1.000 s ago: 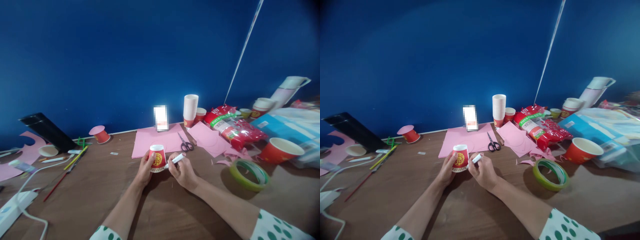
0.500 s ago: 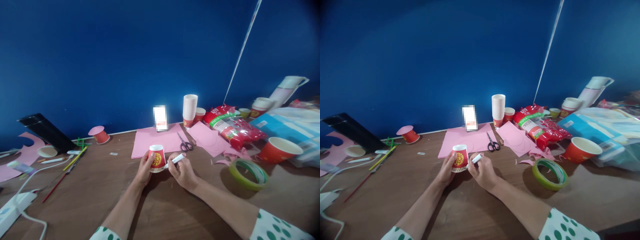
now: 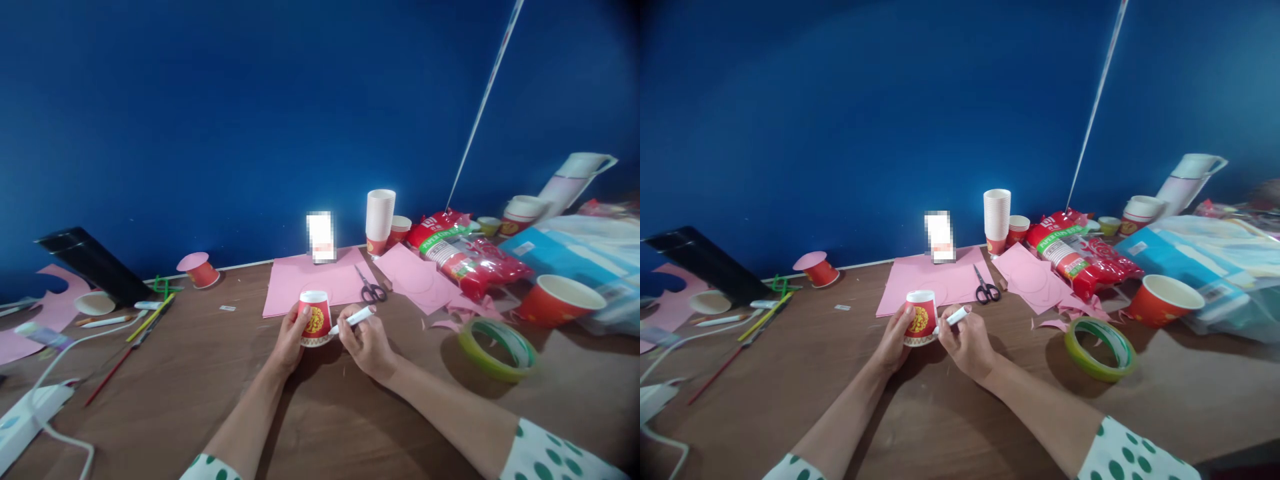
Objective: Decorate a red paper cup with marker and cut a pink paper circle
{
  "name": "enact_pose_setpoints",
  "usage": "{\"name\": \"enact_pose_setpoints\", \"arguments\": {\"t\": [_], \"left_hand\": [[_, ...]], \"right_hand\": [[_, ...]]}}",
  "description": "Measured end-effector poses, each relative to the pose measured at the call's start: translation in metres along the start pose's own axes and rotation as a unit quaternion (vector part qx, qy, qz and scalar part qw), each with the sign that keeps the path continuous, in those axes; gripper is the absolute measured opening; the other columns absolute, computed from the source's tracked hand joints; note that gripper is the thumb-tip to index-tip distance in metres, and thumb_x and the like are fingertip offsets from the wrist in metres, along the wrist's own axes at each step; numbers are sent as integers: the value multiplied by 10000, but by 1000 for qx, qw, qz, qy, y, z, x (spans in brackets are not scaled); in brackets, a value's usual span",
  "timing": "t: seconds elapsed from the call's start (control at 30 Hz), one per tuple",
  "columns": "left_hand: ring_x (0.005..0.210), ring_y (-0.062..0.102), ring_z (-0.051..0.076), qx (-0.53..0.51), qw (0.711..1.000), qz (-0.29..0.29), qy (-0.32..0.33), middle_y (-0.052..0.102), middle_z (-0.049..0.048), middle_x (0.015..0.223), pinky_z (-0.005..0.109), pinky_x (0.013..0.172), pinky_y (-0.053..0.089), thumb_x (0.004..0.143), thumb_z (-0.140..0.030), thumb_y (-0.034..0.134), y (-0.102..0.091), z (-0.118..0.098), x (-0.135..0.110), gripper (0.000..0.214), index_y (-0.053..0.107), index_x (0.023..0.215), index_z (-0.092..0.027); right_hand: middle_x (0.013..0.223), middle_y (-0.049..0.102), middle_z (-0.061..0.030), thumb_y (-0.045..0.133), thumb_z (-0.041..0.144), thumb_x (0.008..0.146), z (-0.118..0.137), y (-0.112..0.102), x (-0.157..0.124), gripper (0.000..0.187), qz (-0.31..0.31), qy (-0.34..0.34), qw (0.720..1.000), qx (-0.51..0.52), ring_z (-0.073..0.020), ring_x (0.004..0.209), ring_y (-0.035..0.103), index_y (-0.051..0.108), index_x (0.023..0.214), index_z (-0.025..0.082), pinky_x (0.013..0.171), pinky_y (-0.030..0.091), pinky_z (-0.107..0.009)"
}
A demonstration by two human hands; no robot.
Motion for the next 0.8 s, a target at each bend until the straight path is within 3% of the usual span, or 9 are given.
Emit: {"name": "enact_pose_setpoints", "arguments": {"t": [0.33,0.8], "left_hand": [[713,637,165,3,999,30,18,699,43,833,273,685,474,769,-409,643,1,1,0,335,634,984,-153],[705,626,160,16,999,19,21,692,38,815,271,690,466,768,-430,638,-1,2,1,352,627,985,-153]], "right_hand": [[598,561,-5,430,206,894,3,0,1,172,8,-5,1000,2,-160,591,546,495,735,205,642,424,-264],[610,567,-2,430,196,889,2,1,0,161,22,0,1000,10,-149,572,527,499,744,199,629,411,-253]]}}
Point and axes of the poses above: each hand's wrist, its own x-axis towards the middle knuckle, its own y-axis out of the palm, z = x × y, the point moved 4 cm from there along x, towards the middle knuckle
